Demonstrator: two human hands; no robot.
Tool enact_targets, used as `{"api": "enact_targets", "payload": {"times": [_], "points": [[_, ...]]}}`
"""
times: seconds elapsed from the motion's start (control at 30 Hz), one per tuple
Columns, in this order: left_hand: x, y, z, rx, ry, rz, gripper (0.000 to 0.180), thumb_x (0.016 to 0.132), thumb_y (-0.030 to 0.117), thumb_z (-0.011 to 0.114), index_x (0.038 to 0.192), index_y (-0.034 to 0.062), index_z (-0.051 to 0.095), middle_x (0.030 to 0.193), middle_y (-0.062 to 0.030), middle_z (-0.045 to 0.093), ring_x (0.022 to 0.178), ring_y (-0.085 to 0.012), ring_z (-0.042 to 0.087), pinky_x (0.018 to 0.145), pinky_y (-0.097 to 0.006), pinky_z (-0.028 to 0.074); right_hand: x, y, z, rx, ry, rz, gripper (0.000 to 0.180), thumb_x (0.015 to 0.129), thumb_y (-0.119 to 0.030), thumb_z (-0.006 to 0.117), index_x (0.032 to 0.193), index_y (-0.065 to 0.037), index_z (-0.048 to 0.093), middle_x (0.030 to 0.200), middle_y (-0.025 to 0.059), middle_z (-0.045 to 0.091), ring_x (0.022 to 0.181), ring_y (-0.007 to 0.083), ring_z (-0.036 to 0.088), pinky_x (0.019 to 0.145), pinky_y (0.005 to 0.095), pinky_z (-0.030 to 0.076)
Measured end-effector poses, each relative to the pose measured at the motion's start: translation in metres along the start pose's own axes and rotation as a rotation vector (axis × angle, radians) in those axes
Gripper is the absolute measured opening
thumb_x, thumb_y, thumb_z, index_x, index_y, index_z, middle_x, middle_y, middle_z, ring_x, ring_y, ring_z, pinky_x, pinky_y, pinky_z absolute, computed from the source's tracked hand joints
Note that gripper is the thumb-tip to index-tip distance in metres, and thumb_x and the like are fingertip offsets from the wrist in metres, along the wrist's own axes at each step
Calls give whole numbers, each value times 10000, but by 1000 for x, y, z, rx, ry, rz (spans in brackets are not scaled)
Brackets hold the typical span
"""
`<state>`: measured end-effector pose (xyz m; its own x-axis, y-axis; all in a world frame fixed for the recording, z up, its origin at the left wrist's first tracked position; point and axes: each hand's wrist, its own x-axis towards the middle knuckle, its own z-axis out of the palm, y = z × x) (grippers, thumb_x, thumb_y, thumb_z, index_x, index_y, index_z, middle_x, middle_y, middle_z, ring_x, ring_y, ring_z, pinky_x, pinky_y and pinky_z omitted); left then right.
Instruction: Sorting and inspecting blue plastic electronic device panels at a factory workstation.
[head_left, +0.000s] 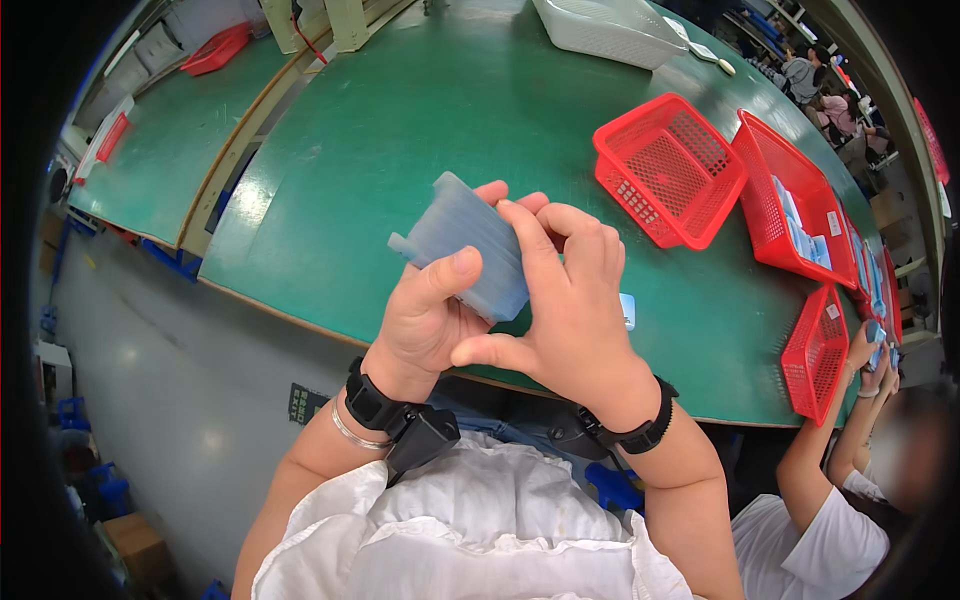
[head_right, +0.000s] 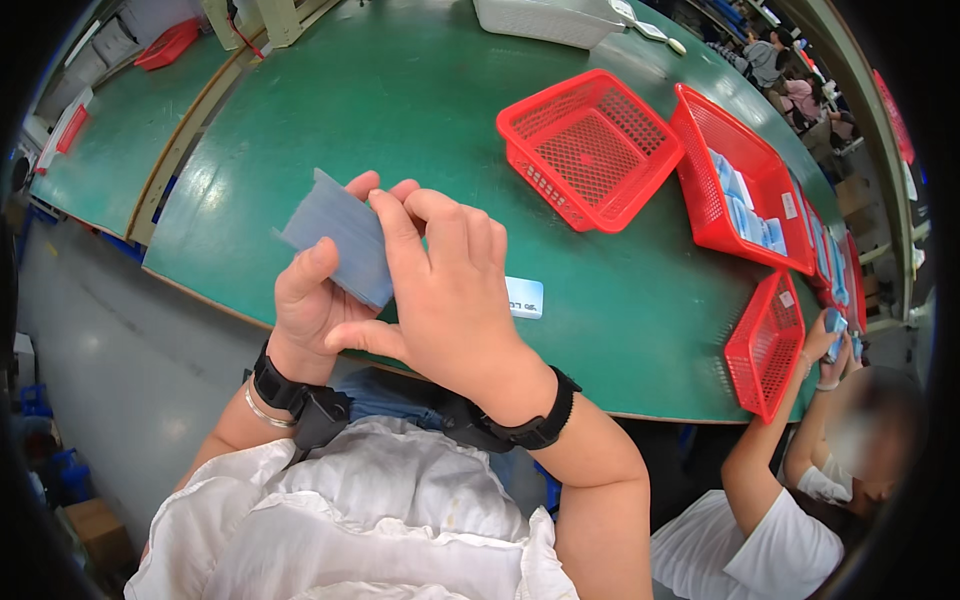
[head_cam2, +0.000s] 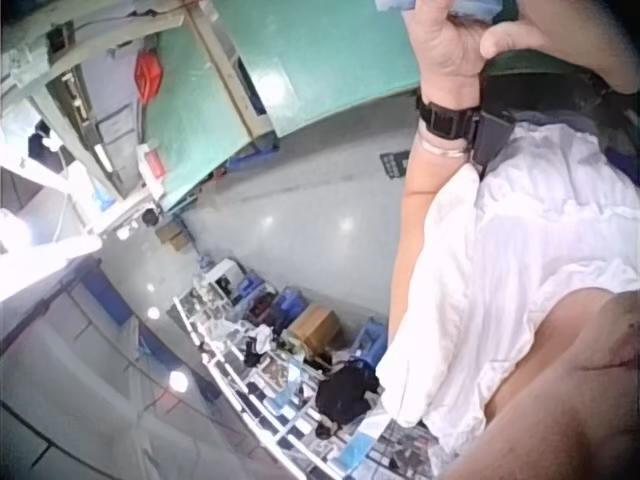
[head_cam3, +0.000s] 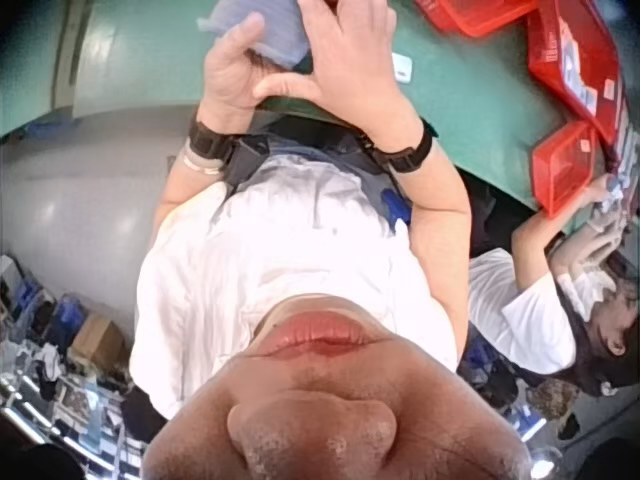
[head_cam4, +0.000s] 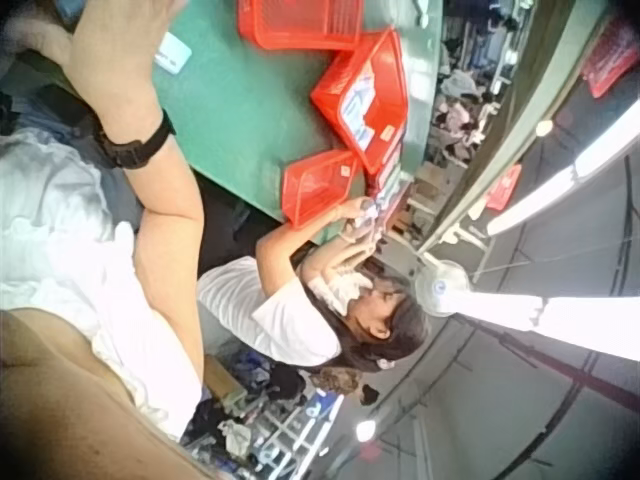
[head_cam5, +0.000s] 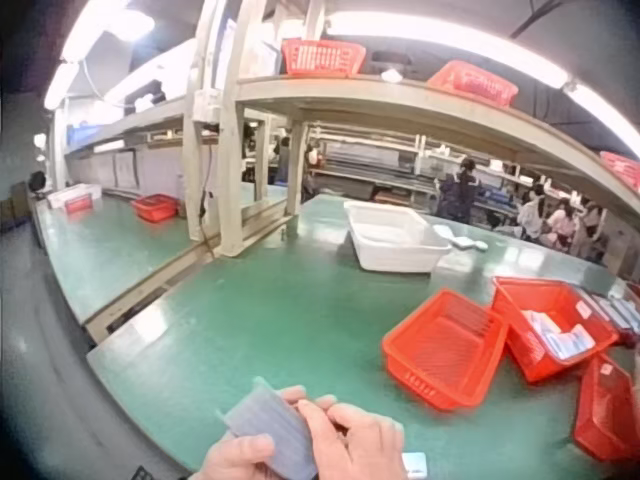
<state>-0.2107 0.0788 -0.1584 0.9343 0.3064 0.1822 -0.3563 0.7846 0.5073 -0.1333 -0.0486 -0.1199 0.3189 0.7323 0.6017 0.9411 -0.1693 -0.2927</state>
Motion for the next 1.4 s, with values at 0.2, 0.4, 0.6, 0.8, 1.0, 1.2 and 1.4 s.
{"api": "enact_targets", "payload": {"times": [0.2, 0.4, 0.6, 0.8, 1.0, 1.2, 1.4], "points": [[-2, -1, -17, -161, -82, -199, 586, 823, 217, 729, 1319, 63, 456, 1297, -172, 521, 1194, -358, 540, 987, -496, 481, 1, 17, 1, 410, 177, 103, 634, 728, -368, 797, 1215, -24, 582, 855, 43, 563, 761, 199, 503, 740, 357, 398], [-2, -3, -15, -84, -170, -165, 661, 796, 330, 792, 1291, 52, 453, 1198, -134, 549, 1149, -334, 568, 990, -451, 491, 1, 18, -3, 454, 206, 41, 333, 692, -159, 824, 995, -75, 713, 825, 36, 546, 759, 173, 497, 611, 291, 412], [-2, -1, 9, 98, -39, -110, 665, 813, 350, 781, 1291, 44, 434, 1177, -112, 559, 1101, -271, 595, 930, -394, 528, -1, 19, -9, 563, 28, 108, 624, 674, -265, 850, 1196, -25, 607, 985, 102, 538, 818, 224, 551, 690, 313, 488], [2, -12, 24, 434, 211, -51, 608, 848, 220, 768, 1290, 33, 397, 1079, -70, 568, 955, -156, 605, 804, -323, 540, -2, 18, -2, 620, -258, 432, 837, 675, -173, 833, 1378, -15, 407, 1121, 159, 538, 921, 293, 611, 770, 357, 519], [1, -29, 25, 686, 260, 149, 666, 799, 220, 810, 1275, 35, 382, 1153, -98, 517, 1025, -182, 545, 857, -350, 500, -3, 22, 6, 818, -216, 415, 689, 718, -11, 687, 1354, -35, 424, 1243, 164, 537, 1076, 321, 593, 877, 356, 499], [-4, -17, 16, 1457, 122, 398, 815, 711, 419, 834, 1293, 67, 386, 1286, -135, 461, 1227, -343, 382, 1049, -517, 283, -6, 27, 14, 696, -212, 268, 615, 747, -47, 682, 1314, -76, 444, 1258, 137, 536, 1172, 367, 484, 989, 422, 394], [-11, -7, -4, 1675, -23, 156, 830, 753, 499, 767, 1340, 80, 356, 1359, -138, 448, 1342, -381, 315, 1091, -637, 105, -17, 42, 26, 322, -285, 122, 615, 747, -100, 713, 1300, -87, 445, 1285, 132, 521, 1212, 358, 431, 1013, 470, 310]]}}
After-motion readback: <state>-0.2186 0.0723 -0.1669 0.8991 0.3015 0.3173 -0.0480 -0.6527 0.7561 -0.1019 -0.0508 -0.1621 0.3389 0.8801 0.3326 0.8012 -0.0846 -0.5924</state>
